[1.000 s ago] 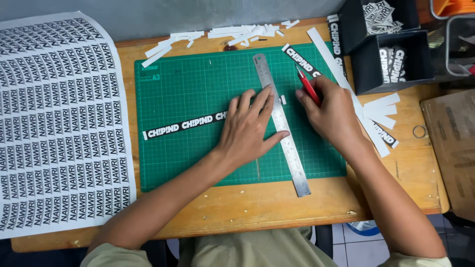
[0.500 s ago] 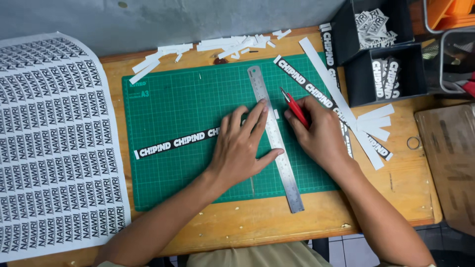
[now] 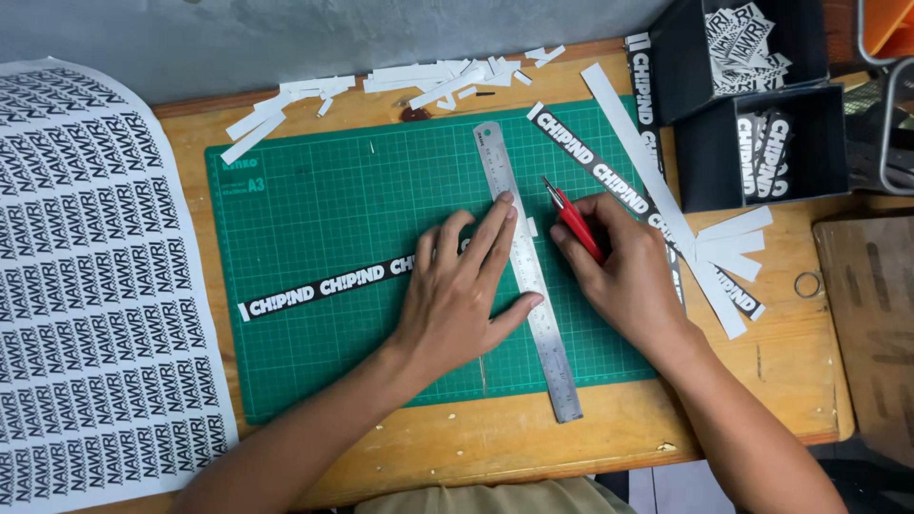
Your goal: The person uses a red utility knife and a metal ruler to cut individual stickers from a long strip on a green cutting mat. They repeatedly align the ruler and slice along the edges to separate the stickers, then move the cut pieces aside.
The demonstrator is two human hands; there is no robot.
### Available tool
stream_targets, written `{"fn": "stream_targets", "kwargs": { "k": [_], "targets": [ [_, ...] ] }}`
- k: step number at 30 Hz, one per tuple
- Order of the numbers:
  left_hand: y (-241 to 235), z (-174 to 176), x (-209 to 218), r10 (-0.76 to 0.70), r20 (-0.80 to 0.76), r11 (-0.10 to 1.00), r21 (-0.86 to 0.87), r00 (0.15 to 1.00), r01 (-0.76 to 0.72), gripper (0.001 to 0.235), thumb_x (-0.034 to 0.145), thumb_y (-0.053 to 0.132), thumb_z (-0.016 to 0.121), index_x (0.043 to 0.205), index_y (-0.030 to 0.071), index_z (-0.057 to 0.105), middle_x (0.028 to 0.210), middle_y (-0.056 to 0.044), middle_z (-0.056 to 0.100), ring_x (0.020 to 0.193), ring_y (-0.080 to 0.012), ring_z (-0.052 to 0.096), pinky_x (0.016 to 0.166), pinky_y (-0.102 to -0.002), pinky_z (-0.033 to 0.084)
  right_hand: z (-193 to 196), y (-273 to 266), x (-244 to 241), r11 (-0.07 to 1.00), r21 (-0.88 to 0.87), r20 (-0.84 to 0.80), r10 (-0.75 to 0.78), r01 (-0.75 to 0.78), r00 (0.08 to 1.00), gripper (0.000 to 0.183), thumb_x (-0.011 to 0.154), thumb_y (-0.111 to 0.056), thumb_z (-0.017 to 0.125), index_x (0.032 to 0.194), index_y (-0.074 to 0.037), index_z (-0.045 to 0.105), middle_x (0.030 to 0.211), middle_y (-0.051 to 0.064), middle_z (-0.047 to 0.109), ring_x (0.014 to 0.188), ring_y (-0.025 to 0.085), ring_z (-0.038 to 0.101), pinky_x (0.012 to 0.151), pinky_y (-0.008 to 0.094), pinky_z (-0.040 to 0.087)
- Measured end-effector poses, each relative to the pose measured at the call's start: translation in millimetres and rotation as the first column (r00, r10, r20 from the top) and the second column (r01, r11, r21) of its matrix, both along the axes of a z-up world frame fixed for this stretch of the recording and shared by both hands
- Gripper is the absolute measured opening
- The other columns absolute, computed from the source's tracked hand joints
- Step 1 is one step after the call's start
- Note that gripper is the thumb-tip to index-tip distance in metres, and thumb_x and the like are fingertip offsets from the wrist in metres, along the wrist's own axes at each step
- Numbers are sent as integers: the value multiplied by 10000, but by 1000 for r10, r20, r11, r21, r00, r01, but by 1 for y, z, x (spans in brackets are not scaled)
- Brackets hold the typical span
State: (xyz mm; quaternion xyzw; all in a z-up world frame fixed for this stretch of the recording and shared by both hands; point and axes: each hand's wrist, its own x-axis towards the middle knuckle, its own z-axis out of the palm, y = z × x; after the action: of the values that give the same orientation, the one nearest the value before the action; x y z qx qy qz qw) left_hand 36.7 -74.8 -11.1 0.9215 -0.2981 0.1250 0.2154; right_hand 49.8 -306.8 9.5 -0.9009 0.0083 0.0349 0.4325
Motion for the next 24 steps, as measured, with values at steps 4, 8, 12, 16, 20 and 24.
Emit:
{"fn": "stream_targets", "kwargs": {
  "k": [4, 8, 12, 16, 20, 24],
  "targets": [
    [0, -4, 1, -1, 6, 1000, 2, 1000, 1, 879, 1060, 607, 696, 1638, -44, 573, 1747, -184, 530, 1313, -440, 583, 1019, -562, 486, 1, 1, 0, 1000, 5, 4, -3, 3, 1000, 235, 1022, -159, 862, 1200, -37, 767, 893, 225, 812, 813, 466, 790, 652, 503, 585],
    [2, -1, 2, -6, 8, 1000, 3, 1000, 6, 934, 1040, 674, 705, 1619, -50, 588, 1738, -183, 541, 1302, -430, 580, 1014, -551, 489, 2, 2, 0, 1000, 2, -3, -2, 2, 1000, 256, 1021, -148, 862, 1218, -16, 764, 884, 247, 803, 806, 473, 790, 636, 502, 594],
    [1, -1, 2, -3, -4, 1000, 15, 1000, 3, 949, 1035, 672, 712, 1636, -49, 572, 1754, -178, 526, 1297, -432, 576, 1017, -552, 486, 1, 1, 0, 1000, 9, 5, 5, -5, 1000, 263, 1023, -136, 860, 1224, -1, 756, 874, 258, 792, 781, 469, 780, 601, 499, 587],
    [1, 0, 2, -6, -9, 1000, 21, 1000, 6, 954, 1039, 669, 714, 1650, -47, 557, 1760, -182, 521, 1298, -436, 577, 1019, -554, 489, 2, 1, -1, 1000, 9, -10, 0, 0, 1000, 259, 1024, -136, 856, 1226, -3, 763, 873, 251, 795, 777, 455, 785, 594, 482, 592],
    [1, 0, 2, -11, -21, 1000, 23, 1000, 12, 954, 1038, 666, 717, 1651, -47, 558, 1769, -180, 512, 1304, -435, 571, 1018, -551, 486, 3, 1, 0, 1000, 6, -3, 3, -3, 1000, 262, 1027, -134, 856, 1225, 8, 761, 870, 260, 791, 767, 456, 784, 571, 485, 588],
    [0, 0, 2, -4, -5, 1000, 29, 1000, 5, 975, 1022, 673, 732, 1650, -50, 556, 1759, -186, 523, 1306, -431, 575, 1024, -547, 489, 4, 3, 0, 1000, 21, -13, 1, -1, 1000, 253, 1025, -127, 843, 1224, 4, 761, 849, 261, 781, 732, 436, 770, 527, 464, 582]
  ]
}}
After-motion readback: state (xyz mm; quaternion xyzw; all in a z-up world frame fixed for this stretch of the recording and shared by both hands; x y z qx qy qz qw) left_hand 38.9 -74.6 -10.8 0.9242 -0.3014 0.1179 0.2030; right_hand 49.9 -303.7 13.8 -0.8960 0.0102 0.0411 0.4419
